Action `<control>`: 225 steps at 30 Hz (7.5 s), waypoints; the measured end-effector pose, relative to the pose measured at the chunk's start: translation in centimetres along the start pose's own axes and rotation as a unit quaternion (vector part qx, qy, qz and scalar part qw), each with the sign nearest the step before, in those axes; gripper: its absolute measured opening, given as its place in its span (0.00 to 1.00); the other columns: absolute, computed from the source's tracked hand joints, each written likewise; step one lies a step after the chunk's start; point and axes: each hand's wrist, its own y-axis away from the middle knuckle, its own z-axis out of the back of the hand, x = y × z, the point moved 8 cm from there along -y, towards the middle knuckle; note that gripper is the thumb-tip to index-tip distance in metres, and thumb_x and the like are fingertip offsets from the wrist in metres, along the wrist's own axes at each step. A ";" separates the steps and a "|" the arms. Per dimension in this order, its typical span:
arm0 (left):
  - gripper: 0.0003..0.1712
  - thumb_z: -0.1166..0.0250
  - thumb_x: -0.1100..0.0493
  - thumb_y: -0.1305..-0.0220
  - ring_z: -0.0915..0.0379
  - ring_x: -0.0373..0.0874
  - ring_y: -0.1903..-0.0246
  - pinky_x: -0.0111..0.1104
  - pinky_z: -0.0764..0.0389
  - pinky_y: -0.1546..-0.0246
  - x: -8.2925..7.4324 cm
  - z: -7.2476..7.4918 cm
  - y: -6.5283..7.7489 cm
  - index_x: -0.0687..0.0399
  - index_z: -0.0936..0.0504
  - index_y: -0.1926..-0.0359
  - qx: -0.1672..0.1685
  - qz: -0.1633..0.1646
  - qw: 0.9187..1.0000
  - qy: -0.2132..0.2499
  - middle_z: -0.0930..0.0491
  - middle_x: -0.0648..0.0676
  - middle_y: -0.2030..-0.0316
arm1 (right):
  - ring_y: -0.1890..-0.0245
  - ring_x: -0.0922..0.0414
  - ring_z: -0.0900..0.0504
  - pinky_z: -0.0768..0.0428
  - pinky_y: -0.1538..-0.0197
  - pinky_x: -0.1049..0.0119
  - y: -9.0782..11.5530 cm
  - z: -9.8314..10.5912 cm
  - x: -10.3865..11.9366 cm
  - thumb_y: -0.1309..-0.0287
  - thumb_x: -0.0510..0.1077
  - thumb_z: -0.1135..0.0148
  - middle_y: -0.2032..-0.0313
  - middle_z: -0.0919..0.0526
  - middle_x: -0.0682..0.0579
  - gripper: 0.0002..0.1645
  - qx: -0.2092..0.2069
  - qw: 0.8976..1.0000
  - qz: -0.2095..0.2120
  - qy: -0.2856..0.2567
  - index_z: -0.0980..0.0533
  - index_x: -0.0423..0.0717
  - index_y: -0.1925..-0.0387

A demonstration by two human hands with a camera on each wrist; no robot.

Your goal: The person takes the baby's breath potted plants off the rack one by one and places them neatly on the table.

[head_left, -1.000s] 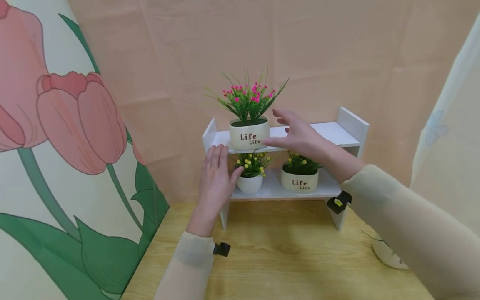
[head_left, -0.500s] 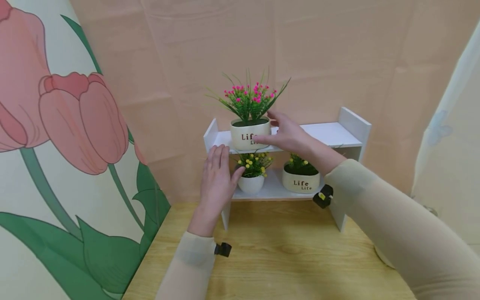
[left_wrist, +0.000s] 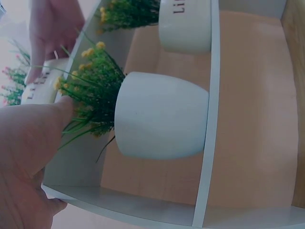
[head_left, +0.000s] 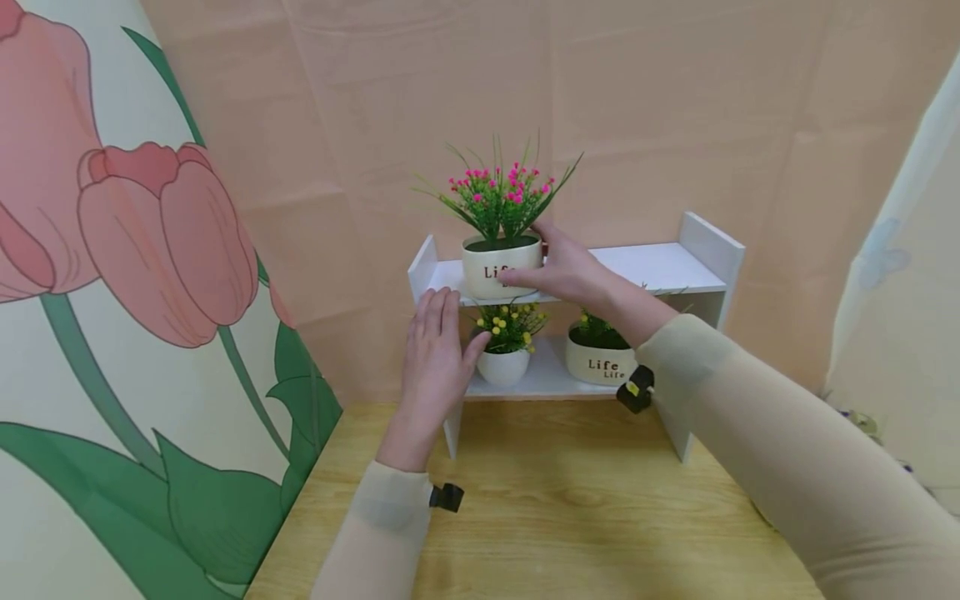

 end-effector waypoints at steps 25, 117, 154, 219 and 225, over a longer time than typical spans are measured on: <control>0.47 0.38 0.39 0.17 0.56 0.59 0.14 0.51 0.50 0.14 0.1 -0.1 0.0 0.62 0.42 0.16 0.004 0.000 1.000 0.004 0.41 0.63 0.18 | 0.39 0.44 0.19 0.20 0.34 0.44 -0.3 -0.2 -0.4 0.35 0.60 0.19 0.37 0.20 0.42 0.62 -0.015 1.000 -0.004 0.008 0.45 0.50 0.13; 0.47 0.36 0.39 0.18 0.60 0.56 0.14 0.49 0.54 0.14 0.7 0.7 0.6 0.58 0.45 0.15 0.006 0.012 1.000 0.022 0.44 0.60 0.17 | 0.32 0.43 0.18 0.16 0.42 0.64 17.2 3.2 -0.3 0.44 0.64 0.14 0.30 0.20 0.48 0.60 -0.083 0.994 -0.043 0.049 0.34 0.49 0.19; 0.48 0.38 0.38 0.17 0.63 0.55 0.13 0.46 0.58 0.13 1.6 1.3 1.1 0.58 0.47 0.14 0.020 0.014 0.999 0.020 0.46 0.60 0.16 | 0.34 0.39 0.16 0.19 0.44 0.72 25.4 -0.9 -10.7 0.43 0.55 0.12 0.38 0.13 0.49 0.48 -0.082 0.993 -0.061 0.067 0.24 0.45 0.27; 0.47 0.37 0.40 0.17 0.62 0.56 0.13 0.47 0.57 0.13 1.8 1.6 1.1 0.59 0.45 0.15 0.011 0.009 1.000 0.022 0.45 0.60 0.17 | 0.66 0.59 0.23 0.21 0.66 0.66 29.7 -3.5 -26.2 0.51 0.56 0.09 0.52 0.10 0.38 0.61 -0.070 0.980 -0.120 0.139 0.30 0.36 0.23; 0.46 0.36 0.40 0.18 0.61 0.56 0.13 0.47 0.56 0.14 1.7 1.7 1.1 0.59 0.45 0.15 0.006 0.005 1.000 0.026 0.44 0.60 0.17 | 0.76 0.63 0.33 0.26 0.73 0.68 30.3 -3.3 -26.8 0.49 0.57 0.10 0.71 0.20 0.45 0.65 -0.065 0.979 -0.147 0.122 0.35 0.36 0.19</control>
